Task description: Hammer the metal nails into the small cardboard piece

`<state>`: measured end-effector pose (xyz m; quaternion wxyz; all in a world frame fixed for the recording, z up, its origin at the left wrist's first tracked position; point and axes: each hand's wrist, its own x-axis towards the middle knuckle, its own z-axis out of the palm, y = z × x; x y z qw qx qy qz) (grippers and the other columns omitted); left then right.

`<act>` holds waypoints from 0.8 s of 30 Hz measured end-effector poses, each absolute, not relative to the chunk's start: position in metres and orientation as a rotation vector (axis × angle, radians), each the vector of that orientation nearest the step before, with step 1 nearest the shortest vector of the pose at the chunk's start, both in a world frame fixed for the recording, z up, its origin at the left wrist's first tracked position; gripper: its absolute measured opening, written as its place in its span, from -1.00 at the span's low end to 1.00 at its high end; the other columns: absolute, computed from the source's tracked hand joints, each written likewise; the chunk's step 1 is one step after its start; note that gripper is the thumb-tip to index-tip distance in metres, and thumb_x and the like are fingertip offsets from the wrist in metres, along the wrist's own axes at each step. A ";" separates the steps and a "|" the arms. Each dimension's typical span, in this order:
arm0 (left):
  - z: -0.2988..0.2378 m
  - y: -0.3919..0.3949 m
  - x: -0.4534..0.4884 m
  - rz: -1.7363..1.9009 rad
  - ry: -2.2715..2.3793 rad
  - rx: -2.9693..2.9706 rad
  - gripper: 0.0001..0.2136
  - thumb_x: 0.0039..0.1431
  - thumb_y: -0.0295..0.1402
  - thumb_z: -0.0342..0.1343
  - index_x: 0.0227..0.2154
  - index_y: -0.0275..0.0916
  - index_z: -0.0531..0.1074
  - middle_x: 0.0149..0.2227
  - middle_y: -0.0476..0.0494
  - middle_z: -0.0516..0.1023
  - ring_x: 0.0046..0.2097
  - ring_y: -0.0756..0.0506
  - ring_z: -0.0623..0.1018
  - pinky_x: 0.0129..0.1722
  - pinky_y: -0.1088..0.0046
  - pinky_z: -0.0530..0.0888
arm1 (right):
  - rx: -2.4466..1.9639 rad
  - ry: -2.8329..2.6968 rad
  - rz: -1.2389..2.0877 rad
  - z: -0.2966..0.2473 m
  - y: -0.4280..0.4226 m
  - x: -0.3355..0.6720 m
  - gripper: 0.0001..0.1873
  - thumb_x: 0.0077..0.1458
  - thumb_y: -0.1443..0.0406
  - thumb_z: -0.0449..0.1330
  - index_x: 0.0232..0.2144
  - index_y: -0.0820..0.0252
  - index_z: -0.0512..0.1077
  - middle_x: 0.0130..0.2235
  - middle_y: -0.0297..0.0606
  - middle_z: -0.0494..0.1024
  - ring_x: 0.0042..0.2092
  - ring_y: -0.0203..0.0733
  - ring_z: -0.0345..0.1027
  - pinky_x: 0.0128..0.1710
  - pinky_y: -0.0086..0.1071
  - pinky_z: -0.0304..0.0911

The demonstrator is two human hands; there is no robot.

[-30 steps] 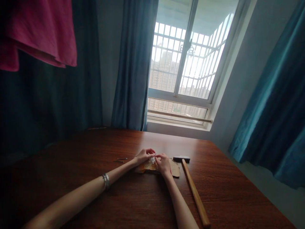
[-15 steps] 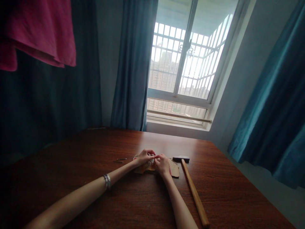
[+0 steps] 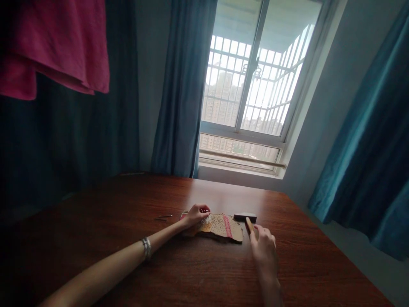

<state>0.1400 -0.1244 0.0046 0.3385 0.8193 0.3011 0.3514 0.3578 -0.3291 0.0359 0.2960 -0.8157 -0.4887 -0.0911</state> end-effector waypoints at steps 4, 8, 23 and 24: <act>0.004 -0.125 0.139 0.918 0.765 2.125 -0.78 -0.05 -0.31 0.04 -0.41 -0.34 0.49 -0.44 -0.09 0.52 -0.39 0.00 0.46 -0.40 0.57 0.34 | -2.406 -1.189 -0.291 -0.009 -0.385 0.372 -0.50 0.07 0.13 -0.10 -0.08 0.37 0.33 -0.18 0.06 0.42 -0.18 0.04 0.33 -0.18 -0.19 0.19; 0.003 -0.123 0.139 0.921 0.755 2.127 -0.78 -0.05 -0.31 0.05 -0.41 -0.34 0.49 -0.44 -0.09 0.52 -0.39 -0.01 0.46 -0.40 0.56 0.34 | -2.386 -1.275 -0.330 -0.037 -0.410 0.371 -0.51 0.07 0.10 -0.08 -0.13 0.37 0.35 -0.22 0.01 0.41 -0.21 0.01 0.34 -0.20 -0.23 0.22; -0.007 -0.115 0.142 0.969 0.782 2.126 -0.77 -0.07 -0.30 0.06 -0.42 -0.36 0.50 -0.47 -0.12 0.52 -0.41 -0.02 0.46 -0.45 0.56 0.31 | -2.353 -1.285 -0.202 -0.016 -0.416 0.349 -0.64 0.12 0.18 -0.12 -0.19 0.16 0.38 -0.29 -0.10 0.51 -0.26 -0.03 0.42 -0.34 -0.30 0.26; -0.008 -0.115 0.142 0.967 0.784 2.129 -0.77 -0.07 -0.30 0.07 -0.42 -0.36 0.50 -0.47 -0.12 0.52 -0.42 -0.02 0.46 -0.46 0.56 0.30 | -2.338 -1.233 -0.125 -0.014 -0.415 0.347 -0.62 0.11 0.16 -0.13 -0.17 0.15 0.38 -0.29 -0.11 0.53 -0.27 -0.02 0.42 -0.34 -0.28 0.26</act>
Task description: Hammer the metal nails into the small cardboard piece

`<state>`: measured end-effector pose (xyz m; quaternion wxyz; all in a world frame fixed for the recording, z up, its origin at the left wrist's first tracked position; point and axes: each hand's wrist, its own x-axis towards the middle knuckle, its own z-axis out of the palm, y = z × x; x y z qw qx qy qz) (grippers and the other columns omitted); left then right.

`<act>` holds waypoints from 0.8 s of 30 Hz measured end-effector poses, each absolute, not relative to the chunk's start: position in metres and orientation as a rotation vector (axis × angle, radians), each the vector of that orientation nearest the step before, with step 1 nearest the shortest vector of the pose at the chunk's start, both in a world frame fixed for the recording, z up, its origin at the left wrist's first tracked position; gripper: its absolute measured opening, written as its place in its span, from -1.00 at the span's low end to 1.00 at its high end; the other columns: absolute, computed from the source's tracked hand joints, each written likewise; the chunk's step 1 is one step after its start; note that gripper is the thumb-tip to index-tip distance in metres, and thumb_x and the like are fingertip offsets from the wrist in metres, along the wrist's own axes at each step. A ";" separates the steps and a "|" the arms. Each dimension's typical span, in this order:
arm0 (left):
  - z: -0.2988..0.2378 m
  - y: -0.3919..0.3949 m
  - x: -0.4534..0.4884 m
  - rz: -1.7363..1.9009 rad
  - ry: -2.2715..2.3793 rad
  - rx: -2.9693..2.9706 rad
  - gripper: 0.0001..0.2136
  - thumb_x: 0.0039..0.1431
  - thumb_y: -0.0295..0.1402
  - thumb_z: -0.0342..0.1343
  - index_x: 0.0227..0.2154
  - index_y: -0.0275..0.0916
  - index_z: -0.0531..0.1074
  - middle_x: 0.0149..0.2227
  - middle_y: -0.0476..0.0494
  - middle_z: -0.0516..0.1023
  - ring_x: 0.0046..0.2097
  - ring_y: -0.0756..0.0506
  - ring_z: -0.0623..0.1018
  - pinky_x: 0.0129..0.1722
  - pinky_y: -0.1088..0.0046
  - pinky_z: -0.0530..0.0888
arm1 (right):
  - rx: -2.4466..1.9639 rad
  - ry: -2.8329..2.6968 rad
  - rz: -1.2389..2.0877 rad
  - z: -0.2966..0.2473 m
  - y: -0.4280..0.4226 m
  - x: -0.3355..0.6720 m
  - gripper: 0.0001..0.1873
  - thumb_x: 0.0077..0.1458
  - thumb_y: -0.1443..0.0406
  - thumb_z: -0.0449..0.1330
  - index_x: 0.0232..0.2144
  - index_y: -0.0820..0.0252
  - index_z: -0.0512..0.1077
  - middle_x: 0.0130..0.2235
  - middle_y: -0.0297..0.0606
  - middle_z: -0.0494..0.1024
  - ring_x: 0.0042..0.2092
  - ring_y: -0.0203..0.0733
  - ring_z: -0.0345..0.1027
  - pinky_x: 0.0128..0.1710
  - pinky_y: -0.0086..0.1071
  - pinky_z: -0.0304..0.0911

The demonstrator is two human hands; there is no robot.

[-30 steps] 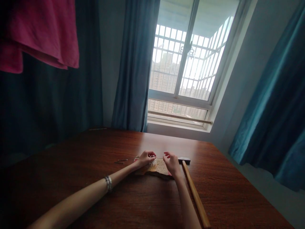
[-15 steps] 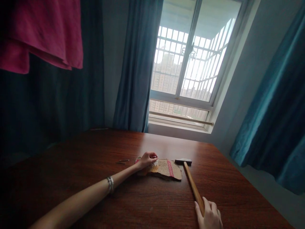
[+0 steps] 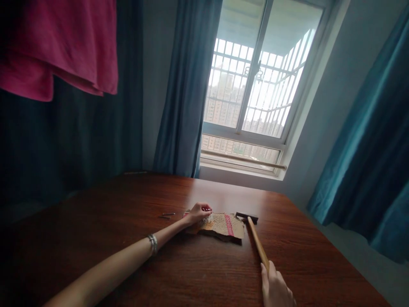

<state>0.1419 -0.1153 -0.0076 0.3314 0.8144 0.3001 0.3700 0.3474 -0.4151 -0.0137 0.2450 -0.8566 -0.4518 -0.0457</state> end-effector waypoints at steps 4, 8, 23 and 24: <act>-0.008 -0.116 0.142 0.962 0.756 2.159 -0.77 -0.07 -0.30 0.06 -0.44 -0.36 0.50 -0.48 -0.11 0.52 -0.43 -0.01 0.45 -0.48 0.57 0.29 | -2.169 -0.888 0.051 0.002 -0.408 0.332 -0.49 0.01 0.01 -0.04 -0.14 0.21 0.39 -0.35 -0.08 0.53 -0.33 -0.01 0.41 -0.39 -0.27 0.26; -0.007 -0.118 0.141 0.960 0.767 2.174 -0.78 -0.07 -0.30 0.07 -0.44 -0.35 0.50 -0.48 -0.09 0.52 -0.42 0.00 0.45 -0.47 0.58 0.29 | -1.659 -0.632 0.425 0.030 -0.399 0.306 -0.29 -0.20 -0.05 0.17 -0.07 0.31 0.33 -0.52 -0.26 0.45 -0.59 -0.28 0.28 -0.65 -0.44 0.16; -0.002 -0.121 0.139 0.933 0.776 2.160 -0.79 -0.06 -0.28 0.08 -0.44 -0.32 0.49 -0.44 -0.07 0.53 -0.38 -0.01 0.45 -0.39 0.56 0.31 | -1.224 -0.651 0.992 0.069 -0.401 0.250 -0.33 -0.27 0.06 0.30 -0.08 0.26 0.34 -0.61 -0.44 0.32 -0.76 -0.59 -0.15 -0.81 -0.64 -0.26; -0.002 -0.122 0.139 0.929 0.784 2.154 -0.78 -0.06 -0.27 0.08 -0.44 -0.33 0.49 -0.44 -0.07 0.53 -0.38 -0.01 0.45 -0.40 0.56 0.31 | -1.228 -0.662 0.984 0.071 -0.401 0.249 -0.33 -0.27 0.06 0.29 -0.09 0.26 0.35 -0.61 -0.44 0.32 -0.76 -0.59 -0.14 -0.81 -0.63 -0.25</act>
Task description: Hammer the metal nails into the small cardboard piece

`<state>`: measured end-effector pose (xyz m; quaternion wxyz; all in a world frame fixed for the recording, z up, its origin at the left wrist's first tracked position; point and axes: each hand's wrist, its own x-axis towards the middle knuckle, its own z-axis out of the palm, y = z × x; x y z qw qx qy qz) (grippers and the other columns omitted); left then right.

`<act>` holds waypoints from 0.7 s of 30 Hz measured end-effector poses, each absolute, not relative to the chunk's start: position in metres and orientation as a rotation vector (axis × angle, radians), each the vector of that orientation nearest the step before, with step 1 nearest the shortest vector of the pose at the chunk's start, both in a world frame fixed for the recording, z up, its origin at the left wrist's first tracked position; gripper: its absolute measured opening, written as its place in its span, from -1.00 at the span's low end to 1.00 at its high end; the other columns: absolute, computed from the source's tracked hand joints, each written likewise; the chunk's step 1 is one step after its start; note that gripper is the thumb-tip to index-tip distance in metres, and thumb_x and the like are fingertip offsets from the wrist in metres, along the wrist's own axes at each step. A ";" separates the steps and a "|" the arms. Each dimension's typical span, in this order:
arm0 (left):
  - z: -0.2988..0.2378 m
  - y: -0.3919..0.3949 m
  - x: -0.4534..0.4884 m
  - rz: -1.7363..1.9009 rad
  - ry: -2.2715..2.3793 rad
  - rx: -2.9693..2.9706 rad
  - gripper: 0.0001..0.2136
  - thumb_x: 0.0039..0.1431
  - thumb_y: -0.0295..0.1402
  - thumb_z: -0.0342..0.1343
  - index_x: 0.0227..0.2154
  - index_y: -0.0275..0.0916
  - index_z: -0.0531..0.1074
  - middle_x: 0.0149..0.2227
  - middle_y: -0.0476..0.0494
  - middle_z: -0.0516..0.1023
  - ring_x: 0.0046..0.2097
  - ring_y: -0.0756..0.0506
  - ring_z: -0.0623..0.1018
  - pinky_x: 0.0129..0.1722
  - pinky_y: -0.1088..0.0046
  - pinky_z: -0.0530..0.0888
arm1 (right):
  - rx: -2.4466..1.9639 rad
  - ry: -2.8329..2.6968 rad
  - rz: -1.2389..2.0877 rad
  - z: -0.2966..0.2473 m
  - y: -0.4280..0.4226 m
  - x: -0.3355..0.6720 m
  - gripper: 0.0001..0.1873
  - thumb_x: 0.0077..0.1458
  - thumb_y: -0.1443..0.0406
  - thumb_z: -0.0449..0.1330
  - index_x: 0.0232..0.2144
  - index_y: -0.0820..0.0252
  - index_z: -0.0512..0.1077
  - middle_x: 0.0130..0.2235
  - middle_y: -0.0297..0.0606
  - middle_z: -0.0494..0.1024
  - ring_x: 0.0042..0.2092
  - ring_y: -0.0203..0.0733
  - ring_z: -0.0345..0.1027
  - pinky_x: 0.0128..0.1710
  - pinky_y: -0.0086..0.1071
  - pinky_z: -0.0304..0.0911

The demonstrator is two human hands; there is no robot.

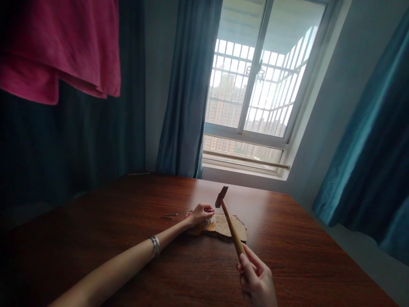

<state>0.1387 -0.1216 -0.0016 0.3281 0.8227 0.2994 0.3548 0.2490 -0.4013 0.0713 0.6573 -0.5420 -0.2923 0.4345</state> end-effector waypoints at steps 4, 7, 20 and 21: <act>-0.003 -0.121 0.140 0.918 0.800 2.158 -0.78 -0.06 -0.27 0.08 -0.45 -0.33 0.48 -0.46 -0.07 0.52 -0.39 -0.01 0.45 -0.40 0.56 0.30 | -1.263 -0.689 0.977 0.077 -0.402 0.248 -0.33 -0.27 0.05 0.29 -0.10 0.27 0.36 -0.62 -0.44 0.32 -0.77 -0.57 -0.12 -0.82 -0.62 -0.23; -0.006 -0.118 0.141 0.924 0.793 2.172 -0.78 -0.06 -0.27 0.08 -0.46 -0.33 0.48 -0.47 -0.06 0.51 -0.40 0.00 0.44 -0.41 0.56 0.29 | -1.270 -0.708 0.957 0.075 -0.400 0.250 -0.33 -0.28 0.04 0.29 -0.11 0.28 0.37 -0.63 -0.43 0.33 -0.76 -0.57 -0.11 -0.82 -0.62 -0.22; -0.005 -0.119 0.140 0.916 0.796 2.159 -0.78 -0.08 -0.27 0.08 -0.51 -0.36 0.48 -0.50 -0.06 0.49 -0.42 0.00 0.41 -0.44 0.57 0.26 | -1.250 -0.709 0.937 0.063 -0.397 0.251 -0.34 -0.27 0.02 0.29 -0.13 0.27 0.38 -0.64 -0.46 0.29 -0.77 -0.60 -0.16 -0.81 -0.63 -0.26; -0.005 -0.119 0.140 0.917 0.790 2.153 -0.79 -0.08 -0.28 0.08 -0.51 -0.36 0.48 -0.51 -0.05 0.48 -0.42 0.00 0.41 -0.44 0.58 0.25 | -1.252 -0.704 0.944 0.062 -0.396 0.251 -0.35 -0.27 0.02 0.29 -0.13 0.27 0.38 -0.63 -0.46 0.29 -0.76 -0.61 -0.16 -0.81 -0.64 -0.26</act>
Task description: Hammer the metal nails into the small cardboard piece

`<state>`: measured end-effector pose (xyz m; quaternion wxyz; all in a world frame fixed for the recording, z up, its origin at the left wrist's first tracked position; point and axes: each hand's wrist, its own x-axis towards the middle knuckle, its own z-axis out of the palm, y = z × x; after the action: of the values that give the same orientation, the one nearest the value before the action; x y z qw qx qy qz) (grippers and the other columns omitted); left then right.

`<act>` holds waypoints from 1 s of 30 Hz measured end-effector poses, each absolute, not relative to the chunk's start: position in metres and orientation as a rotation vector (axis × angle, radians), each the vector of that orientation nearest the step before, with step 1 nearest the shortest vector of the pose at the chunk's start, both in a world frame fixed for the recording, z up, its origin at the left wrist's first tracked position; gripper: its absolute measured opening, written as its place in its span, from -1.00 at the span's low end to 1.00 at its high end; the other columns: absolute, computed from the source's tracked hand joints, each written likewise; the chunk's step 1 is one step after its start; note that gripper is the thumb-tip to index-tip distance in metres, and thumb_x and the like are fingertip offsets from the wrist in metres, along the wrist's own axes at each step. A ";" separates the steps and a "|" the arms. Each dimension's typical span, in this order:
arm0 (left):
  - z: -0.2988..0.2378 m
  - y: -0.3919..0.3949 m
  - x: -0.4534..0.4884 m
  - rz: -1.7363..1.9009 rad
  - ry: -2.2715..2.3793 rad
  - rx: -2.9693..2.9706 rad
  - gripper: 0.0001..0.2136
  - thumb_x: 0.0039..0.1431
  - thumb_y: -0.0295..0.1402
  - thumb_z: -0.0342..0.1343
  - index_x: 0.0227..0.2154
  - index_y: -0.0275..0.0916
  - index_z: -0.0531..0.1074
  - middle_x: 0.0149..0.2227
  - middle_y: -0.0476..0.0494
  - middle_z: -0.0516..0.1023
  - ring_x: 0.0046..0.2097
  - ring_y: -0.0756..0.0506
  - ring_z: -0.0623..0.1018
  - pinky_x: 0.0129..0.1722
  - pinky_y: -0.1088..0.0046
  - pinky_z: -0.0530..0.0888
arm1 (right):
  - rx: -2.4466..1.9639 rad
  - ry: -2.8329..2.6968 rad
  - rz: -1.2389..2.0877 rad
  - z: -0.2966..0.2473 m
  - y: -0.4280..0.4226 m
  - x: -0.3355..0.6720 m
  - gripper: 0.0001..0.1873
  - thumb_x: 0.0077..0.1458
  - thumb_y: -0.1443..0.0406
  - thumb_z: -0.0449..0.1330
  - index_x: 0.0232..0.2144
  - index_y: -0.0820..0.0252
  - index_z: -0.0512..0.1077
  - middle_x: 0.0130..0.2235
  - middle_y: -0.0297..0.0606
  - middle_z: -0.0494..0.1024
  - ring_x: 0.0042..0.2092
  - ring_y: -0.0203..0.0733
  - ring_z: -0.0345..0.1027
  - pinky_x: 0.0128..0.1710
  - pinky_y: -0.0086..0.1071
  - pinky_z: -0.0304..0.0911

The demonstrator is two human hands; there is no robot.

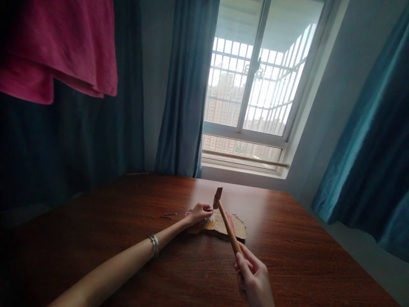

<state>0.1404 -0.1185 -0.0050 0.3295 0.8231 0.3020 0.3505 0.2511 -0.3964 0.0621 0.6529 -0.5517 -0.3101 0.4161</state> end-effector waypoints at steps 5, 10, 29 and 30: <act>-0.007 -0.117 0.142 0.908 0.810 2.146 -0.78 -0.08 -0.27 0.08 -0.52 -0.36 0.48 -0.51 -0.05 0.49 -0.43 0.00 0.40 -0.46 0.58 0.25 | -1.262 -0.708 0.951 0.062 -0.396 0.251 -0.33 -0.26 0.02 0.28 -0.11 0.27 0.37 -0.61 -0.45 0.30 -0.76 -0.58 -0.12 -0.81 -0.63 -0.22; -0.008 -0.117 0.143 0.889 0.819 2.151 -0.77 -0.09 -0.26 0.08 -0.50 -0.36 0.48 -0.49 -0.06 0.50 -0.42 0.00 0.41 -0.45 0.58 0.25 | -1.260 -0.726 0.925 0.066 -0.396 0.247 -0.33 -0.29 0.00 0.28 -0.14 0.28 0.40 -0.63 -0.45 0.29 -0.77 -0.57 -0.14 -0.83 -0.61 -0.23; -0.003 -0.121 0.141 0.893 0.827 2.172 -0.80 -0.07 -0.28 0.08 -0.48 -0.34 0.49 -0.49 -0.05 0.50 -0.41 -0.01 0.41 -0.42 0.57 0.26 | -1.260 -0.695 0.947 0.064 -0.397 0.247 -0.30 -0.29 0.02 0.28 -0.09 0.27 0.37 -0.63 -0.44 0.32 -0.77 -0.58 -0.11 -0.83 -0.63 -0.19; -0.004 -0.120 0.141 0.898 0.820 2.169 -0.80 -0.07 -0.29 0.08 -0.48 -0.34 0.49 -0.48 -0.05 0.50 -0.41 -0.01 0.41 -0.42 0.56 0.27 | -1.260 -0.693 0.945 0.063 -0.397 0.247 -0.29 -0.29 0.01 0.28 -0.08 0.26 0.36 -0.62 -0.44 0.33 -0.77 -0.58 -0.12 -0.83 -0.63 -0.19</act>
<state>0.1412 -0.1203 -0.0040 0.3218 0.8259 0.3121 0.3420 0.2472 -0.3972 0.0633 0.6522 -0.5552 -0.3051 0.4163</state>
